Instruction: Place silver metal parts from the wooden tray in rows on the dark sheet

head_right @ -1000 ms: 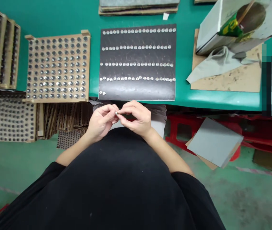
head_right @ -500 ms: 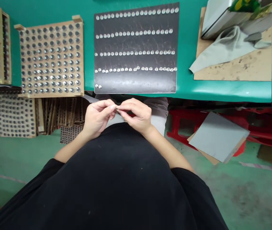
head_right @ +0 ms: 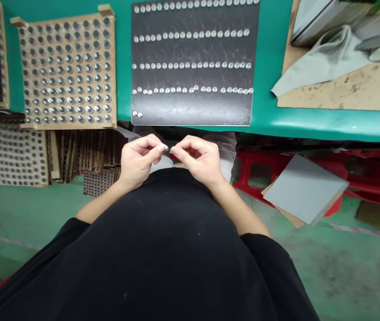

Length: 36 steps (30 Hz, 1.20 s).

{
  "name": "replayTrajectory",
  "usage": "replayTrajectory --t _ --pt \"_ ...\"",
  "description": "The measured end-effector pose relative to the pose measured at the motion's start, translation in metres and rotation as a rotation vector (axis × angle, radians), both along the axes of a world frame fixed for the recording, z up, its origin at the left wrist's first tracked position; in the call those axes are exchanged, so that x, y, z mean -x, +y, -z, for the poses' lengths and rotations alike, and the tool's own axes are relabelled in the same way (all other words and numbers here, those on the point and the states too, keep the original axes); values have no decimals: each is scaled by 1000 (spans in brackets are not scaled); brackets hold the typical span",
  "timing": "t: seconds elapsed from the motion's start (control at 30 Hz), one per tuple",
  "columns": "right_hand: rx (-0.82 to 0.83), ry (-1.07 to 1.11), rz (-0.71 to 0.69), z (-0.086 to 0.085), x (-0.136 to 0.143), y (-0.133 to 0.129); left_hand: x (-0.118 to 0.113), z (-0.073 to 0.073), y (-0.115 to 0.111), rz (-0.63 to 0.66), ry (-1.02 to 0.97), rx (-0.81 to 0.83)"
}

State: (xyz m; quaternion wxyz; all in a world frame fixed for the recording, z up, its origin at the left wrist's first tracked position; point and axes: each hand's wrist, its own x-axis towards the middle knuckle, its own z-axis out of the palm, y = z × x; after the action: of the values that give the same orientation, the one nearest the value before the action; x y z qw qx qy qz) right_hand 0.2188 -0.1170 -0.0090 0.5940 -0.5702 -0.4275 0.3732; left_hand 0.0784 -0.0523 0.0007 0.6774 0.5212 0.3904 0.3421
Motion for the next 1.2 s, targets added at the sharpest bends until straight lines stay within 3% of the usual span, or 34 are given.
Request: replayTrajectory --t 0.23,0.47,0.63,0.97,1.2 --pt "118 -135 274 7 5 2 2 2 -1 43 -69 35" --pt "61 -73 -9 -4 4 -3 0 -1 -1 25 -48 25" --pt "-13 -120 25 -6 5 -2 0 -1 -1 13 -43 68" --pt "14 -46 5 -4 8 -2 1 -1 -1 18 -63 85" --pt "11 -23 76 -1 12 -4 1 -2 -1 22 -55 106"
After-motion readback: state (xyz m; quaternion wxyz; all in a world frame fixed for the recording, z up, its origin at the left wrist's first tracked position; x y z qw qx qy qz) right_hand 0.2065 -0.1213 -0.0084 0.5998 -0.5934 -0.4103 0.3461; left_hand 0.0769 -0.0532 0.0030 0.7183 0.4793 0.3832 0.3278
